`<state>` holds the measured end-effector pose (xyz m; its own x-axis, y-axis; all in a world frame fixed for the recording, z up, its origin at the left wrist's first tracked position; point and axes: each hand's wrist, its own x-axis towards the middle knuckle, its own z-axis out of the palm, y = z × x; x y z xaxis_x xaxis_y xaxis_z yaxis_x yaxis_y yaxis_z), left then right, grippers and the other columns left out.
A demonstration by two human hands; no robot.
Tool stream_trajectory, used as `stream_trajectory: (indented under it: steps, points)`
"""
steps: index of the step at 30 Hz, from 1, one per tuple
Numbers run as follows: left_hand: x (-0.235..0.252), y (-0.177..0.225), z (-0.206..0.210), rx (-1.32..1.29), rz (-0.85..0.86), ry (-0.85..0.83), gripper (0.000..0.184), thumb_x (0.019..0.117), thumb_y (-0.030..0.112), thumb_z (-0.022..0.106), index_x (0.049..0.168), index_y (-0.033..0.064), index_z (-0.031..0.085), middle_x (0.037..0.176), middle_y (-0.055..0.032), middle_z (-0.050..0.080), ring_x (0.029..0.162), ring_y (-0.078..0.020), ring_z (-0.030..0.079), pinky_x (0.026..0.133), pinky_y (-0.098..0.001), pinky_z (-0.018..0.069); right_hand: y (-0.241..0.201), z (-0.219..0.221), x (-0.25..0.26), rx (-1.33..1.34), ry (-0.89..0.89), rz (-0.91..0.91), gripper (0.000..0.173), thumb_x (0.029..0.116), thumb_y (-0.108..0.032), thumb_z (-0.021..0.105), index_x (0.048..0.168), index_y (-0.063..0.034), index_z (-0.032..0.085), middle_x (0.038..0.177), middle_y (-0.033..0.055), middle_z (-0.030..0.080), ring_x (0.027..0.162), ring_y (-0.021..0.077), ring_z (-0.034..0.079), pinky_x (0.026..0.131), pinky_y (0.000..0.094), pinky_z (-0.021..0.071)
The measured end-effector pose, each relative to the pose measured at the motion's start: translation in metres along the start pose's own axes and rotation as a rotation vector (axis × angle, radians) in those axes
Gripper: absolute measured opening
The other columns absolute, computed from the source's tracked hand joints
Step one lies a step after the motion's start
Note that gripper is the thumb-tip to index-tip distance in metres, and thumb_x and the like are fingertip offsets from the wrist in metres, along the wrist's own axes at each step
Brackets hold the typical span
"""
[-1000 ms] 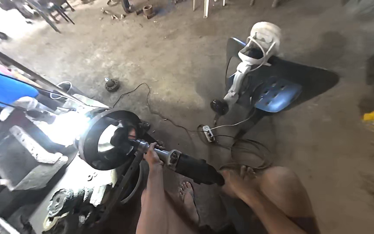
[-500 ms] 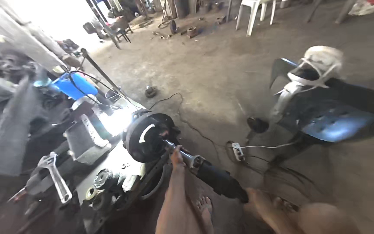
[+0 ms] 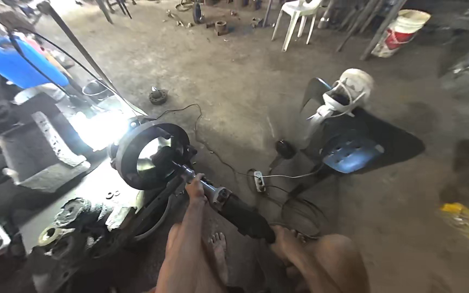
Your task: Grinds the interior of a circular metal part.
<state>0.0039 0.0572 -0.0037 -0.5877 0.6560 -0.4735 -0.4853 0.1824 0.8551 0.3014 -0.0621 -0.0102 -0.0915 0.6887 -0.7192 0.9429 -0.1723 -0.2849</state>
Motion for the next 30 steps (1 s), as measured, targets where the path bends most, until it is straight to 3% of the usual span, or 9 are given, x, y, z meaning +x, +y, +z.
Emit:
stream_trajectory:
  steps: [3, 6, 12, 19, 24, 27, 30]
  points:
    - [0.014, 0.018, -0.011, 0.031, -0.003, 0.012, 0.017, 0.0967, 0.012, 0.064, 0.102, -0.0038, 0.061, 0.072, -0.0126, 0.064, 0.058, -0.023, 0.065, 0.056, -0.041, 0.0603, -0.026, -0.003, -0.001, -0.01, -0.022, -0.05, 0.048, 0.0877, -0.041, 0.075, 0.124, -0.0103, 0.068, 0.119, 0.015, 0.072, 0.114, 0.0331, 0.068, 0.098, 0.0595, 0.0538]
    - [0.022, 0.023, -0.02, 0.068, -0.023, 0.022, 0.021, 0.0956, 0.017, 0.067, 0.105, -0.002, 0.062, 0.074, -0.0129, 0.066, 0.061, -0.0244, 0.067, 0.058, -0.043, 0.0606, -0.038, 0.002, -0.003, 0.021, -0.037, -0.055, 0.047, 0.0847, -0.039, 0.077, 0.12, -0.0092, 0.069, 0.112, 0.015, 0.073, 0.107, 0.0329, 0.07, 0.093, 0.0588, 0.0557]
    - [0.006, 0.008, -0.023, 0.067, -0.041, 0.021, 0.03, 0.0918, 0.012, 0.07, 0.114, -0.0028, 0.057, 0.077, -0.0146, 0.065, 0.06, -0.0246, 0.067, 0.056, -0.0413, 0.0609, -0.024, 0.011, -0.028, 0.061, -0.07, -0.023, 0.046, 0.0895, -0.042, 0.075, 0.122, -0.0101, 0.068, 0.115, 0.014, 0.072, 0.109, 0.0302, 0.069, 0.096, 0.0559, 0.0551]
    - [-0.016, -0.007, -0.031, 0.122, -0.106, -0.011, 0.029, 0.0886, 0.01, 0.073, 0.111, -0.004, 0.06, 0.079, -0.015, 0.068, 0.064, -0.026, 0.07, 0.059, -0.0441, 0.0628, 0.0, 0.042, -0.041, 0.151, -0.041, 0.059, 0.052, 0.0826, -0.043, 0.082, 0.12, -0.009, 0.069, 0.11, 0.0125, 0.074, 0.105, 0.0284, 0.071, 0.095, 0.054, 0.0571]
    - [0.005, 0.015, -0.045, 0.164, -0.111, -0.016, 0.038, 0.0866, 0.017, 0.078, 0.115, -0.0018, 0.061, 0.084, -0.0158, 0.069, 0.066, -0.0262, 0.07, 0.062, -0.0439, 0.0618, -0.038, 0.045, -0.043, 0.134, -0.04, 0.037, 0.061, 0.0874, -0.046, 0.078, 0.133, -0.0089, 0.064, 0.124, 0.0139, 0.069, 0.117, 0.0274, 0.067, 0.104, 0.0508, 0.0526]
    - [0.019, 0.029, -0.058, 0.174, -0.132, -0.074, 0.038, 0.0869, 0.023, 0.077, 0.113, -0.0005, 0.063, 0.083, -0.0127, 0.07, 0.067, -0.0234, 0.069, 0.062, -0.0418, 0.0609, -0.054, 0.059, -0.036, 0.213, -0.033, -0.034, 0.054, 0.087, -0.041, 0.079, 0.129, -0.0105, 0.065, 0.116, 0.011, 0.072, 0.107, 0.0234, 0.07, 0.097, 0.0484, 0.0569]
    - [0.02, 0.042, -0.068, 0.098, -0.228, -0.201, 0.027, 0.0912, 0.026, 0.071, 0.105, 0.0034, 0.065, 0.08, -0.009, 0.067, 0.066, -0.0206, 0.067, 0.062, -0.0398, 0.0599, -0.062, 0.071, -0.037, 0.257, -0.039, -0.045, 0.055, 0.0864, -0.039, 0.079, 0.129, -0.0083, 0.063, 0.115, 0.0121, 0.072, 0.106, 0.024, 0.07, 0.096, 0.049, 0.0573]
